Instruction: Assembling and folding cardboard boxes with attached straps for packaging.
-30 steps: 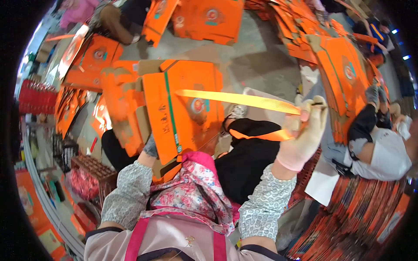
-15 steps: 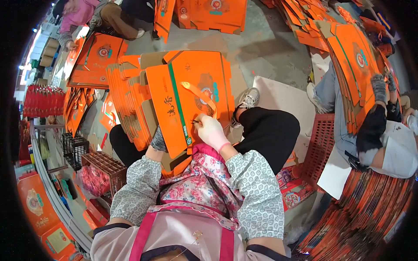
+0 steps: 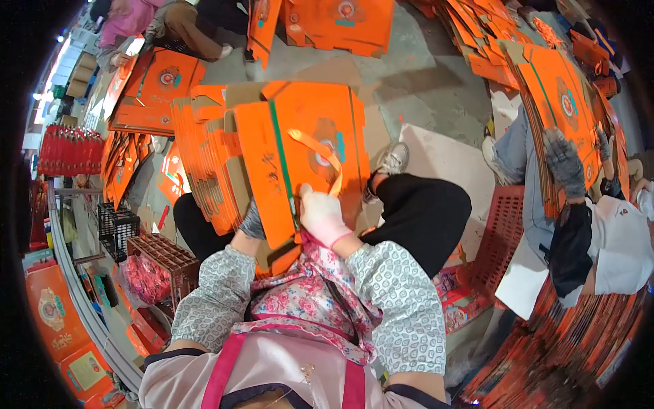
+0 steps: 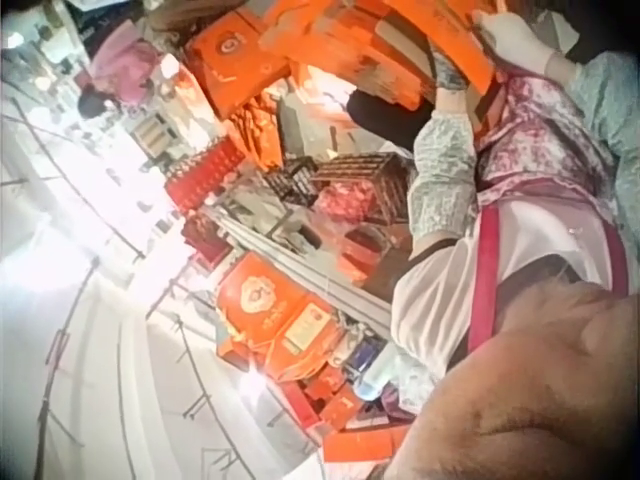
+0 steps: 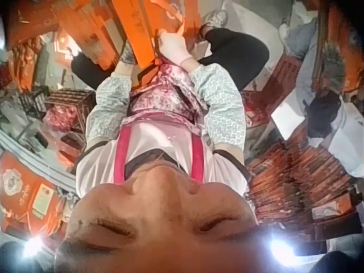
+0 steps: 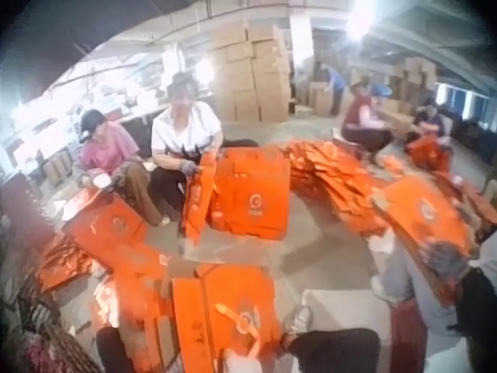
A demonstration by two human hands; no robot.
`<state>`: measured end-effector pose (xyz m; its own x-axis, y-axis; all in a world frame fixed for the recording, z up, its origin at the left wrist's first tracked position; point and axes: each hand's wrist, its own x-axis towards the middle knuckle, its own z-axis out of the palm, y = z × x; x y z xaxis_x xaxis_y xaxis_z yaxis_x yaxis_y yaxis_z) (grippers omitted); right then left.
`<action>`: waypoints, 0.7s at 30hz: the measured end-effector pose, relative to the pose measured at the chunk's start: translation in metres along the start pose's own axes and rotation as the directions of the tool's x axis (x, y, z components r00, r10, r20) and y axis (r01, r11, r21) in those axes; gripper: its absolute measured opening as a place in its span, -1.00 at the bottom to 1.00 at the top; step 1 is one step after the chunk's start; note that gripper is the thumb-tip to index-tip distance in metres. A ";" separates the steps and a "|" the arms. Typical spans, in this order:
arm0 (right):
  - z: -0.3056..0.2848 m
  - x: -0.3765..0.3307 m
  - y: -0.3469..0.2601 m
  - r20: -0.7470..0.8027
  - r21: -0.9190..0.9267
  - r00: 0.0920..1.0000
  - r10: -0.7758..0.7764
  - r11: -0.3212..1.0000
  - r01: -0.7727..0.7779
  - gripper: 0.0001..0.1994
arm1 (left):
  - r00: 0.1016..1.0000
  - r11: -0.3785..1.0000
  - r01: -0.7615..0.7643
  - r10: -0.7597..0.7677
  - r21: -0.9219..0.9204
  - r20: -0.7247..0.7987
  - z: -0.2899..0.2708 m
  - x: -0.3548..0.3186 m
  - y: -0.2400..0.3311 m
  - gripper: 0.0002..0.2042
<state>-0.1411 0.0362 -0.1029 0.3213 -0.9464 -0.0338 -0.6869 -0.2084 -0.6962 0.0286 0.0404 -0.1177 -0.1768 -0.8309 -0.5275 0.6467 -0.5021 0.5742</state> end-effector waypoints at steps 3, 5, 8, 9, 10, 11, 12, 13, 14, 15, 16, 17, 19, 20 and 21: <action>0.011 -0.008 -0.013 -0.024 -0.031 0.996 0.086 0.996 -0.087 -0.90 | 0.961 0.920 -0.276 0.270 0.277 0.063 -0.010 0.001 -0.023 -0.78; 0.007 -0.009 -0.008 -0.027 -0.010 0.988 0.152 0.988 -0.153 -0.86 | 0.990 0.986 -0.142 0.141 0.090 0.011 -0.010 0.003 -0.025 -0.81; -0.006 -0.012 -0.003 -0.060 -0.023 0.985 0.162 0.986 -0.163 -0.80 | 1.000 0.998 0.012 -0.011 0.058 -0.011 0.002 -0.002 -0.019 -0.88; -0.004 -0.011 -0.003 -0.052 -0.051 0.989 0.136 0.989 -0.138 -0.79 | 0.999 0.987 0.032 -0.029 0.157 -0.021 -0.003 0.000 -0.018 -0.89; 0.000 -0.011 -0.003 -0.065 -0.043 0.994 0.086 0.995 -0.089 -0.79 | 0.987 0.847 -0.162 0.149 0.507 0.067 -0.006 0.000 -0.023 -0.90; 0.004 -0.012 0.000 -0.069 -0.048 0.995 0.078 0.996 -0.081 -0.79 | 0.985 0.846 -0.172 0.158 0.504 0.072 -0.002 -0.001 -0.020 -0.90; 0.009 -0.012 0.002 -0.064 -0.122 0.997 0.046 0.991 -0.054 -0.80 | 0.993 0.888 -0.112 0.089 0.446 0.073 0.003 -0.003 -0.017 -0.91; 0.012 -0.011 0.005 -0.057 -0.196 0.998 0.017 0.980 -0.028 -0.80 | 0.997 0.920 -0.047 0.017 0.388 0.080 0.006 -0.003 -0.015 -0.91; 0.004 -0.008 -0.007 0.033 -0.244 0.999 0.013 0.970 -0.005 -0.87 | 0.993 0.901 -0.059 0.007 0.429 0.121 -0.011 0.001 -0.014 -0.89; 0.000 -0.006 -0.009 0.029 -0.247 1.000 0.010 0.969 -0.003 -0.87 | 0.992 0.901 -0.064 0.011 0.429 0.125 -0.014 0.003 -0.013 -0.89; -0.003 -0.005 -0.010 0.051 -0.199 0.999 -0.012 0.980 0.022 -0.86 | 0.994 0.963 0.010 -0.039 0.268 0.102 -0.018 0.005 -0.013 -0.89; -0.006 -0.003 -0.008 0.067 -0.154 0.997 -0.029 0.987 0.039 -0.84 | 0.991 0.991 0.089 -0.098 0.099 0.096 -0.013 0.006 -0.010 -0.89; -0.010 -0.007 -0.004 0.033 -0.099 0.999 -0.016 0.995 0.020 -0.82 | 0.975 0.695 -0.213 0.111 0.687 0.191 -0.004 -0.001 -0.009 -0.87; -0.013 -0.006 -0.002 0.001 -0.038 1.000 -0.012 0.999 0.012 -0.80 | 0.942 0.394 -0.331 0.183 0.857 0.280 0.013 -0.011 0.000 -0.86; -0.015 -0.005 -0.002 0.041 0.006 0.995 0.086 0.996 -0.086 -0.79 | 0.898 0.041 -0.396 0.227 0.917 0.377 0.020 -0.018 0.006 -0.84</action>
<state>-0.1511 0.0380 -0.0907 0.2875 -0.9499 -0.1226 -0.7081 -0.1246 -0.6951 0.0210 0.0475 -0.0928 -0.2918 -0.9505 -0.1068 -0.5838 0.0885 0.8071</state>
